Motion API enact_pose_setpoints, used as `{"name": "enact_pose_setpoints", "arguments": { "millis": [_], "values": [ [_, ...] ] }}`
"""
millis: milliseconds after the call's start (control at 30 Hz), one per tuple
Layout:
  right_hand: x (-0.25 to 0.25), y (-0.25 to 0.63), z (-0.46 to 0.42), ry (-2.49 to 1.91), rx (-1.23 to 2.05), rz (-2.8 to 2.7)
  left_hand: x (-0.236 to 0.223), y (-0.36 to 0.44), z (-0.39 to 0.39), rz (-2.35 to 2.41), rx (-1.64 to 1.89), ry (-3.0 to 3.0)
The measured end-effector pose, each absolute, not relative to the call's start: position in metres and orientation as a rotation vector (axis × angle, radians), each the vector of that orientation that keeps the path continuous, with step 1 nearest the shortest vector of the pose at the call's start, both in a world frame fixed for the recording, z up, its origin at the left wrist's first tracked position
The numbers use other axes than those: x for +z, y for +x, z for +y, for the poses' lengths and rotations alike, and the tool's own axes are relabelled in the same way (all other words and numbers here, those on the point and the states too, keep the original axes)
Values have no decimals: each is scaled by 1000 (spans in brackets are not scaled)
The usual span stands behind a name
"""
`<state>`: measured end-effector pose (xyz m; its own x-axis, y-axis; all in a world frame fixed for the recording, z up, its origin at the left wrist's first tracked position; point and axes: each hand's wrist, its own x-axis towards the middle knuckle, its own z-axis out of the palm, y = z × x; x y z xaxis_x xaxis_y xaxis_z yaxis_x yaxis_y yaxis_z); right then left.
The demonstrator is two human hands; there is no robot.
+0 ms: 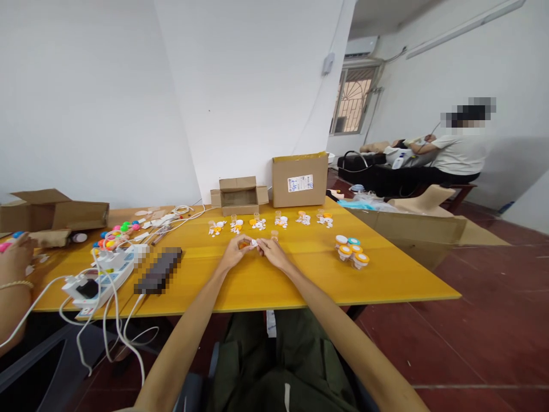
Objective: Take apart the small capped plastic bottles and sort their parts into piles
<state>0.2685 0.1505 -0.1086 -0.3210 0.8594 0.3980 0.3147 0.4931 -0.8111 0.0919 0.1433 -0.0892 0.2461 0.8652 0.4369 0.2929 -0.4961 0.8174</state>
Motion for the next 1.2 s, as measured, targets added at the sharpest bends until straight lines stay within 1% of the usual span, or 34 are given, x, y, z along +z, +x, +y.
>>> {"name": "enact_pose_setpoints", "arguments": {
  "millis": [267,600,800,1200],
  "values": [
    [-113,266,156,-988,799,-1780,-88,93,142,1155,1250,2002],
    [-114,270,161,-1025,728,-1620,-88,96,138,1283,1123,2139],
    [-112,270,157,-1008,752,-1586,-91,96,138,1298,1063,2169],
    [-112,260,150,-961,872,-1671,-99,93,147,1191,1122,2041]
  ]
}}
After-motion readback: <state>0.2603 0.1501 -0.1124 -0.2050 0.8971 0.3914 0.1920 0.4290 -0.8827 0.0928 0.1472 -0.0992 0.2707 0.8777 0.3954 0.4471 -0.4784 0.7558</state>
